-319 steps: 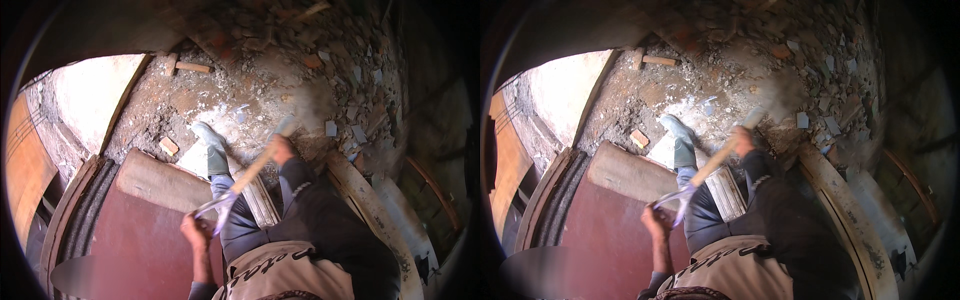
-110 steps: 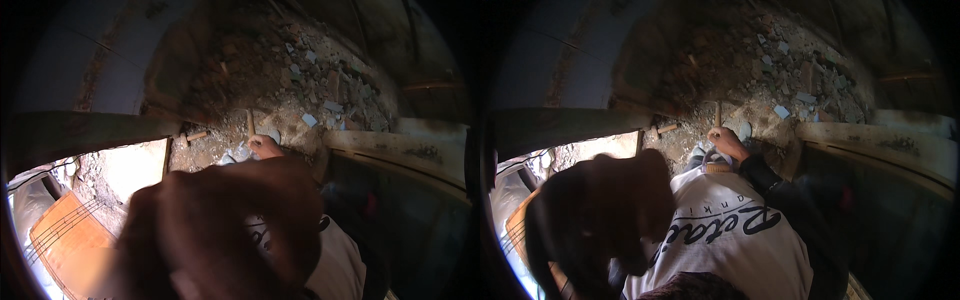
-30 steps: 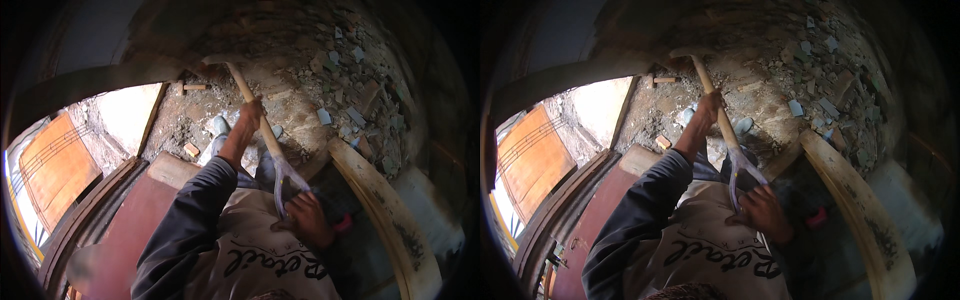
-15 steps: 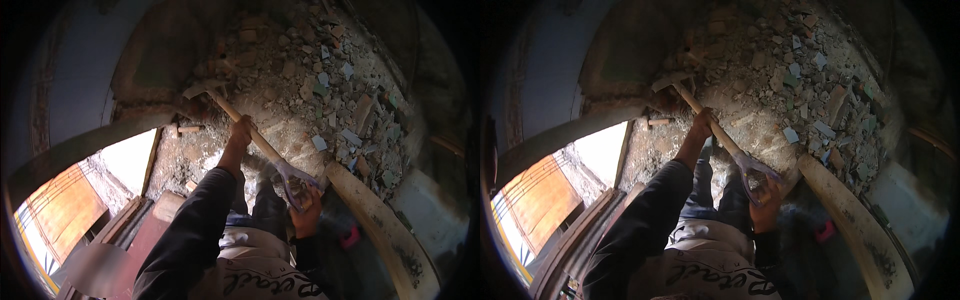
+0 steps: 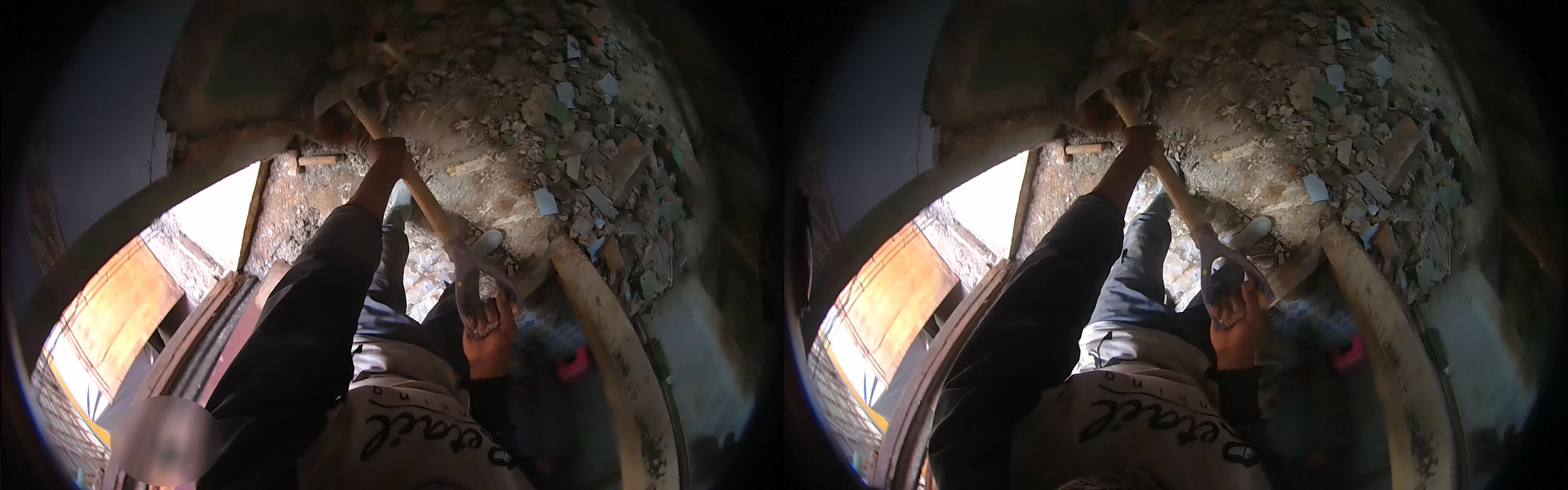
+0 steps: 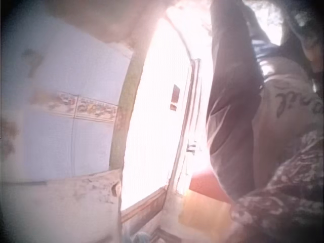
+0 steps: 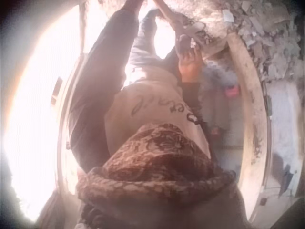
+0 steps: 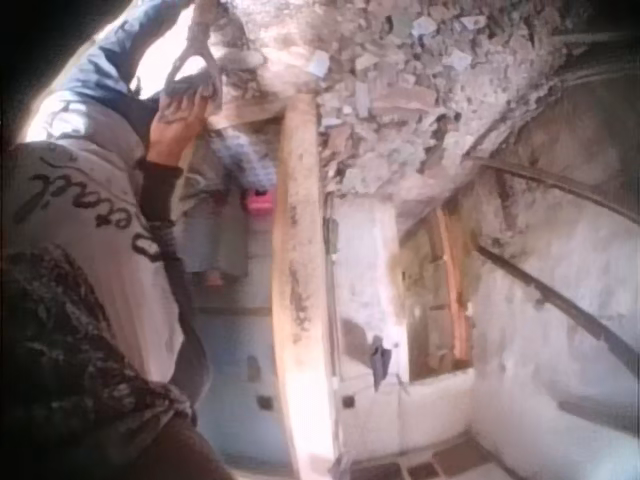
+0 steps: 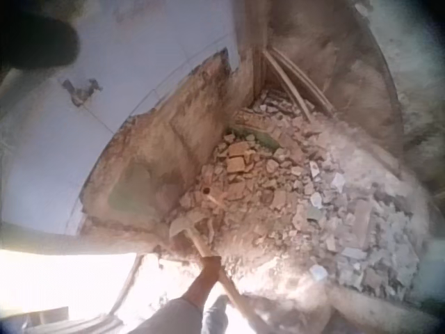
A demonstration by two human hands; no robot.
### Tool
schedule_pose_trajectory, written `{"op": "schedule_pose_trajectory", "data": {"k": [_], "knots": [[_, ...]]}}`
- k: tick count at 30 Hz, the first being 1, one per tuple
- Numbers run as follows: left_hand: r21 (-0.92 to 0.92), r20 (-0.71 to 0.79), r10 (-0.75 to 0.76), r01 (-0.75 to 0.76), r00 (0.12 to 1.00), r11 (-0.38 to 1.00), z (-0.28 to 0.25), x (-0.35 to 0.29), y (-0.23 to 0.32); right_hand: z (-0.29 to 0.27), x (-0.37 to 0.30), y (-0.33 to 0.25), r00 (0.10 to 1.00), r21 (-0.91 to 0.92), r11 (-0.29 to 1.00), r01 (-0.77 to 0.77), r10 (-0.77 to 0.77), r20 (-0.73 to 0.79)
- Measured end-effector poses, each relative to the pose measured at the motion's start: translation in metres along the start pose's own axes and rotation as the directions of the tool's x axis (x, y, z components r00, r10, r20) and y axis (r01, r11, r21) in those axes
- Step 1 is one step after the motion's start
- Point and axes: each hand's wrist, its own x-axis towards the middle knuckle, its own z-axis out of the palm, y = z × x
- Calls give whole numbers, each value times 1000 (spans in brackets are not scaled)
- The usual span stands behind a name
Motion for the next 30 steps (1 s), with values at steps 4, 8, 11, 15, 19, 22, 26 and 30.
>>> {"op": "schedule_pose_trajectory", "data": {"k": [4, 8, 11, 15, 19, 22, 26, 30], "knots": [[-27, 143, -45, 49, 989, 998, 4, -5, 36, -40, 16, -23, 998, -61, 997, -49, 47, -30], [-116, 114, -83, 96, 990, 989, 34, -24, 88, -89, 28, -59, 999, -56, 998, -3, 0, -40], [-188, 91, -73, 89, 993, 978, 55, -19, 143, -113, 20, -97, 992, -264, 958, 115, -124, -18], [-343, -54, 13, -31, 998, 939, 154, -48, 139, -141, -13, -102, 995, -301, 953, 30, -58, -84], [-506, -158, -20, -63, 987, 860, 152, -111, 234, -211, -27, -142, 973, -313, 943, 113, -169, -159], [-701, 657, -302, 411, 691, -583, 145, -132, 265, -239, -47, -148, 969, -353, 930, 107, -176, -172], [-644, 574, -338, 157, 746, -748, 156, -138, 243, -222, -42, -131, 891, -342, 936, 84, -224, -395], [-953, 301, -517, 231, 801, -198, 92, -86, 191, -246, 18, -97, 989, -325, 934, 147, -143, 37]]}}
